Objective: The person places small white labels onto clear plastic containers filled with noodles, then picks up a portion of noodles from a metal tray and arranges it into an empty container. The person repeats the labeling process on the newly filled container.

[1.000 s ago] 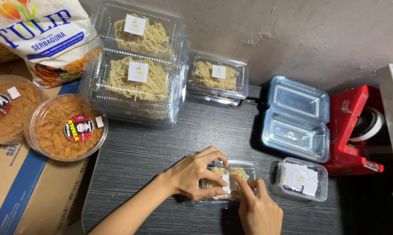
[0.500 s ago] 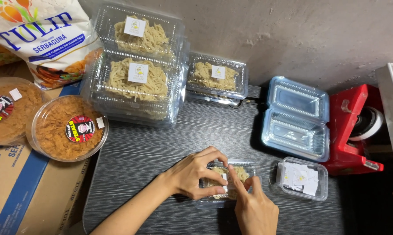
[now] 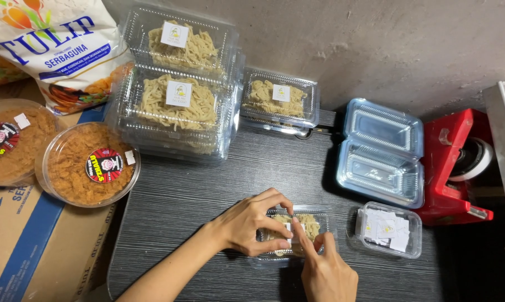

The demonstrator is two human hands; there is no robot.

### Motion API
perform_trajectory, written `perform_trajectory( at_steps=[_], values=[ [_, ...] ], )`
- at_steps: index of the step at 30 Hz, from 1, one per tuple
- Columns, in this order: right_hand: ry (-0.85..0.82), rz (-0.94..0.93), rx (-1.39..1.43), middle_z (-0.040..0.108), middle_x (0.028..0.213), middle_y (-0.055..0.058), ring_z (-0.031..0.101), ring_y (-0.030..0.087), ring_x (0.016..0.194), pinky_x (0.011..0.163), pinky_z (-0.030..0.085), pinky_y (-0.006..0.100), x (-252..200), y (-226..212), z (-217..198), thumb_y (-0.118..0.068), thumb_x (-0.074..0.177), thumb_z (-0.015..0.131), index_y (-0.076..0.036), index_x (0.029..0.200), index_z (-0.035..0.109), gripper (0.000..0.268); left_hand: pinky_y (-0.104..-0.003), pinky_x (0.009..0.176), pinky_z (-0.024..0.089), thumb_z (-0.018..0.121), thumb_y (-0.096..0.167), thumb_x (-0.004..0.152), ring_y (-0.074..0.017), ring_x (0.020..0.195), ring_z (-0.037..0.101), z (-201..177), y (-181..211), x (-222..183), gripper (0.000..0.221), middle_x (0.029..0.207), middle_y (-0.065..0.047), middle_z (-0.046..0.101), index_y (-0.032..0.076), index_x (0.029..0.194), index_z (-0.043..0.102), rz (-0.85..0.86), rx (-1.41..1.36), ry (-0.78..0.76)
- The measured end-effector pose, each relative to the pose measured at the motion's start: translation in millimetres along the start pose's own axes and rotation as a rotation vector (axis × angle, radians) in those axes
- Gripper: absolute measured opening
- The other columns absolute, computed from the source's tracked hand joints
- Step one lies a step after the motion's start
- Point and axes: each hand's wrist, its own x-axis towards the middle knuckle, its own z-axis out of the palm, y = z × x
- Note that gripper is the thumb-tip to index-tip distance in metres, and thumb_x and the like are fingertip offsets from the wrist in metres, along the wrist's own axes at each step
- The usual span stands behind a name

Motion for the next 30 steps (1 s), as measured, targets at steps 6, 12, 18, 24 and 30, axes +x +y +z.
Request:
perform_trajectory(
  at_steps=[6,12,18,24,30],
  values=[
    [0.005,-0.016,0.012,0.04,0.075,-0.003,0.041,0.017,0.031,0.021,0.034,0.033,5,-4,-6,-0.007,0.073,0.051,-0.044,0.128,0.037,0.068,-0.039,0.064,0.052,0.054,0.032,0.081,-0.0267,0.096,0.05,-1,1,0,0.023,0.101,-0.011,0.052,0.013,0.08,0.067,-0.008,0.002,-0.006],
    [-0.058,0.024,0.041,0.038,0.075,-0.006,0.033,0.016,0.031,0.022,0.033,0.03,-8,5,-4,-0.019,0.081,0.045,-0.051,0.127,0.034,0.057,-0.038,0.065,0.052,0.053,0.035,0.082,-0.0255,0.096,0.05,0,0,0,0.025,0.101,-0.011,0.052,0.014,0.079,0.067,-0.009,0.007,-0.015],
    [0.132,0.045,0.038,0.034,0.067,-0.007,0.023,0.013,0.032,0.026,0.025,0.025,-21,-4,-23,-0.005,0.081,0.049,-0.045,0.12,0.047,0.056,-0.036,0.063,0.052,0.052,0.036,0.083,-0.024,0.095,0.049,2,-3,-1,0.028,0.101,-0.011,0.052,0.013,0.082,0.068,-0.019,0.002,-0.023],
    [0.13,0.023,0.123,0.035,0.067,-0.007,0.021,0.012,0.034,0.028,0.024,0.024,-26,-7,-26,-0.005,0.08,0.051,-0.043,0.122,0.046,0.056,-0.038,0.064,0.052,0.053,0.035,0.083,-0.0251,0.096,0.05,-1,1,0,0.027,0.101,-0.011,0.051,0.012,0.082,0.068,-0.024,-0.018,-0.018],
    [0.091,0.062,0.043,0.034,0.069,-0.008,0.023,0.015,0.031,0.025,0.027,0.027,-28,-4,-15,-0.012,0.077,0.05,-0.052,0.117,0.045,0.058,-0.038,0.069,0.051,0.054,0.035,0.082,-0.0244,0.095,0.05,0,0,0,0.027,0.101,-0.011,0.052,0.012,0.079,0.068,-0.016,-0.015,-0.018]
  ],
)
